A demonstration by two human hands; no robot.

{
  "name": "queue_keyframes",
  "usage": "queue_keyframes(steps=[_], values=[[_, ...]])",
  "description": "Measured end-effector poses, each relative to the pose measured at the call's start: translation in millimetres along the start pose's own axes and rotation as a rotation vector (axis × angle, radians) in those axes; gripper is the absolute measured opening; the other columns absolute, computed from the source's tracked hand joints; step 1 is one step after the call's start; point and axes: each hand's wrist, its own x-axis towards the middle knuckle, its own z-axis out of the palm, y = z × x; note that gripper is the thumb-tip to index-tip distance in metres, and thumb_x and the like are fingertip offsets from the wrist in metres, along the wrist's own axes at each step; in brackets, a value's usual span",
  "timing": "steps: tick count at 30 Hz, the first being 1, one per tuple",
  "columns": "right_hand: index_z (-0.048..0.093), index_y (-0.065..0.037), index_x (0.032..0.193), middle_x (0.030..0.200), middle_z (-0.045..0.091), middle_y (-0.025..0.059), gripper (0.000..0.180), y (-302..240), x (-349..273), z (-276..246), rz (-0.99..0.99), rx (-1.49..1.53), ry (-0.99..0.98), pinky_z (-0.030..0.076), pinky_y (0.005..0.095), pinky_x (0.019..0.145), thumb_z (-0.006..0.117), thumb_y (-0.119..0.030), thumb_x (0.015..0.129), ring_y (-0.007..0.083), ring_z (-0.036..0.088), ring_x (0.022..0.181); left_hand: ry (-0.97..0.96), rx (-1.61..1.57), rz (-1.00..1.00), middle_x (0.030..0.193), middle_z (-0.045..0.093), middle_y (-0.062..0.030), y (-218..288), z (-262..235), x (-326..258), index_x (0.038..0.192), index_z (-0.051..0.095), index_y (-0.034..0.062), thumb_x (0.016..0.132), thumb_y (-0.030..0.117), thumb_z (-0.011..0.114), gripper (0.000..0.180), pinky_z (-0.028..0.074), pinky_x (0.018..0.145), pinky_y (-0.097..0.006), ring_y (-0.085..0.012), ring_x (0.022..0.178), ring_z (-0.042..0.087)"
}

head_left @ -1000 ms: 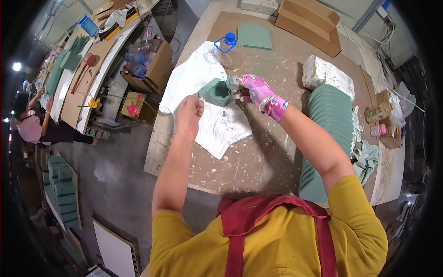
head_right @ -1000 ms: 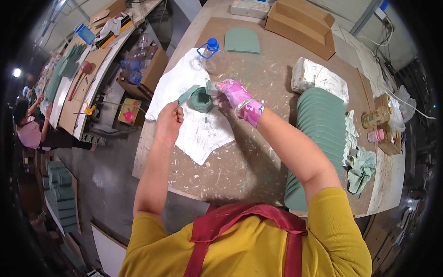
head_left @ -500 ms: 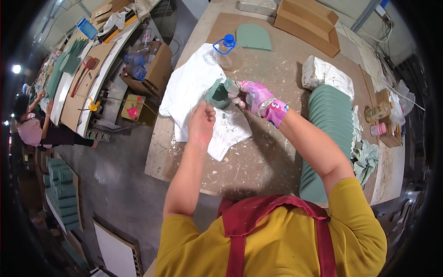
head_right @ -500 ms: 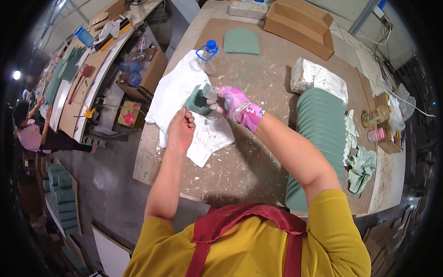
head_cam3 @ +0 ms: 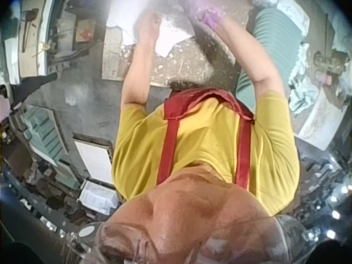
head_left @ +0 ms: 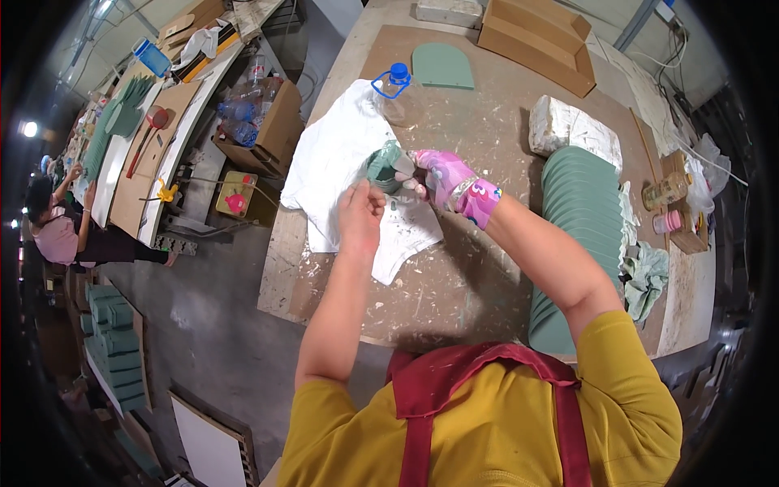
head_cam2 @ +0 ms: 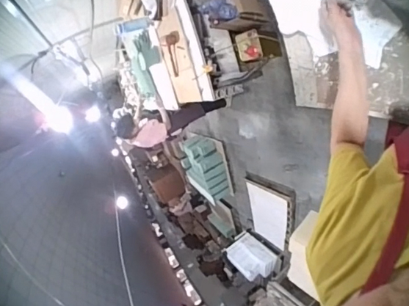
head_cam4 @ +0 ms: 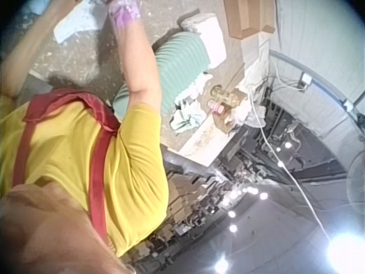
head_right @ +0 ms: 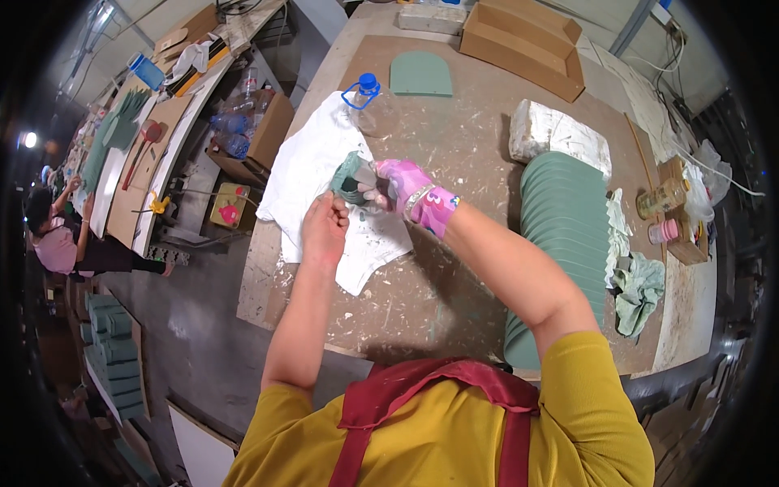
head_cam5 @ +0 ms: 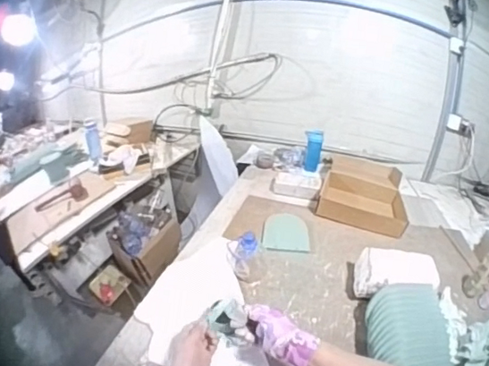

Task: The person applies green paint to the edges of curved wooden components using a brush and then wipes the surfaces with a cloth.

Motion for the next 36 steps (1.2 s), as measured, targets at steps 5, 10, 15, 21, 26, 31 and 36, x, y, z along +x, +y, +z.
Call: queue_keyframes(steps=[5,10,15,21,26,31,36], values=[[0.055,-0.006,0.105,0.086,0.064,0.0089,0.024,1.1,3.7,-3.4,-0.015,0.049,0.012,0.039,0.0268,0.049,0.04,-0.022,0.098,0.0149,0.049,0.056,0.001,-0.009,0.014,0.07,0.055,-0.0013,-0.5,3.3,-3.4,0.089,0.054,0.0054,0.097,0.015,0.05,0.013,0.037,0.058,-0.022,-0.0091,0.063,0.048],[0.055,-0.006,0.106,0.085,0.063,0.0088,0.02,-2.6,0.3,-12.1,-0.072,0.001,-0.077,0.041,0.0254,0.049,0.045,-0.02,0.097,0.0149,0.053,0.057,0.054,0.237,0.165,0.07,0.058,-0.0022,11.8,-6.2,0.8,0.088,0.055,0.0035,0.097,0.013,0.049,0.015,0.037,0.057,-0.022,-0.0091,0.061,0.049],[0.052,0.001,0.113,0.092,0.066,0.0188,0.039,-23.8,-5.7,5.4,-0.735,-0.897,0.299,0.052,0.0383,0.073,0.054,-0.033,0.093,0.0303,0.066,0.085,0.076,0.465,0.236,0.067,0.06,-0.0035,26.7,-3.4,-2.7,0.087,0.055,0.0025,0.096,0.013,0.051,0.014,0.038,0.057,-0.022,-0.0083,0.06,0.051],[0.054,-0.004,0.113,0.103,0.062,0.0203,0.034,-21.8,-18.0,32.1,-0.947,-1.612,0.16,0.05,0.0412,0.076,0.058,-0.027,0.09,0.0351,0.063,0.09,0.033,0.477,0.262,0.065,0.061,-0.0051,27.2,10.5,-11.9,0.087,0.054,0.0011,0.094,0.012,0.051,0.014,0.038,0.055,-0.022,-0.0088,0.057,0.053],[0.054,-0.005,0.112,0.105,0.062,0.0169,0.034,-18.6,-12.6,29.4,-0.883,-1.6,0.214,0.049,0.0425,0.078,0.057,-0.031,0.09,0.0357,0.062,0.094,0.09,0.544,0.244,0.065,0.061,-0.0058,33.5,1.6,-9.6,0.086,0.054,0.001,0.093,0.012,0.051,0.013,0.038,0.054,-0.022,-0.0089,0.056,0.054],[0.055,-0.003,0.11,0.097,0.065,0.0151,0.034,-17.8,-2.7,18.6,-0.886,-1.58,0.256,0.051,0.0398,0.073,0.056,-0.031,0.091,0.0325,0.065,0.085,0.033,0.543,0.276,0.065,0.062,-0.0062,35.8,6.1,-14.7,0.086,0.054,0.0012,0.094,0.012,0.052,0.013,0.039,0.054,-0.023,-0.0094,0.056,0.054],[0.058,-0.002,0.105,0.081,0.066,0.0121,0.023,-21.7,8.3,-6.7,-0.411,-0.731,0.201,0.049,0.0298,0.053,0.05,-0.02,0.094,0.0183,0.061,0.062,0.086,0.467,0.195,0.067,0.061,-0.0041,36.4,-8.9,-6.2,0.087,0.055,0.0032,0.094,0.012,0.051,0.012,0.039,0.057,-0.022,-0.009,0.059,0.053]])
